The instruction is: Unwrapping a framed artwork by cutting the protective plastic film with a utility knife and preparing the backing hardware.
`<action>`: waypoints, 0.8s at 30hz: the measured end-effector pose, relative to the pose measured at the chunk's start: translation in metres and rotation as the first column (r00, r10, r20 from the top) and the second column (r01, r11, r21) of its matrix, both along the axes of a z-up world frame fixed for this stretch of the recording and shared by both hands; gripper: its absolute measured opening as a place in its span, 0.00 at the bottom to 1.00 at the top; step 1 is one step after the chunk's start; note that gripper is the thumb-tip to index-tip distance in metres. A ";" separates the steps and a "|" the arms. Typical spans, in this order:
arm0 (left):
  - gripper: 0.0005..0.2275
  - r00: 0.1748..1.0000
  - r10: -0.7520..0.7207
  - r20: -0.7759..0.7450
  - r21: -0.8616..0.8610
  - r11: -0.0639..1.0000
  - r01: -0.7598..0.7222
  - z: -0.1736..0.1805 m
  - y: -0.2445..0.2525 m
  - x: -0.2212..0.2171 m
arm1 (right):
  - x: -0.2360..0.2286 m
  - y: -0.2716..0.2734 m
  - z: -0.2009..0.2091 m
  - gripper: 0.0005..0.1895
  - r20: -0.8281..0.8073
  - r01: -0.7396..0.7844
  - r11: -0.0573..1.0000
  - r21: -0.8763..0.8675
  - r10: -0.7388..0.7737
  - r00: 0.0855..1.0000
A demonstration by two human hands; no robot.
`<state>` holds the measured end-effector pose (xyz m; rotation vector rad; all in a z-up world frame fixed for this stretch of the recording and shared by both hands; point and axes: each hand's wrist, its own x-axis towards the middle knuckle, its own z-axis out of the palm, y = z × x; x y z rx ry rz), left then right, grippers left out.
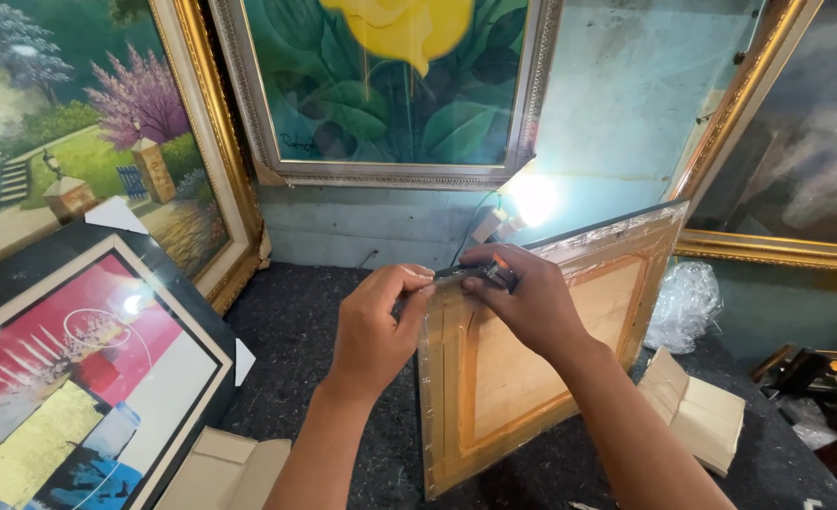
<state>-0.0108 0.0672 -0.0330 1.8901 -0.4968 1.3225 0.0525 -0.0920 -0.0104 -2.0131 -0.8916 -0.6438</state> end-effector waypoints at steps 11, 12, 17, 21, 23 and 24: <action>0.06 0.996 0.078 0.033 0.071 0.994 -0.080 0.000 0.008 -0.002 | 0.003 0.004 -0.004 0.15 -0.074 0.006 1.000 -0.009 -0.006 0.997; 0.06 0.994 0.097 0.058 0.077 0.992 -0.101 -0.002 0.008 -0.003 | 0.002 0.004 -0.004 0.15 -0.069 0.013 1.000 -0.008 -0.013 0.998; 0.06 0.995 0.082 -0.057 0.010 0.997 -0.081 0.010 0.007 -0.006 | 0.006 0.009 -0.008 0.16 -0.102 0.038 0.999 -0.027 -0.041 0.994; 0.13 0.897 0.184 -0.403 -0.055 0.973 -0.224 0.025 0.010 -0.012 | 0.001 0.012 -0.005 0.16 -0.150 0.057 0.998 -0.030 -0.061 0.987; 0.14 0.895 0.223 -0.386 0.037 0.973 -0.226 0.030 0.012 -0.011 | 0.000 0.015 -0.006 0.16 -0.146 0.068 0.997 -0.037 -0.073 0.987; 0.15 0.894 0.259 -0.367 0.128 0.965 -0.227 0.032 0.014 -0.011 | 0.000 0.016 -0.007 0.16 -0.141 0.079 0.996 -0.045 -0.085 0.986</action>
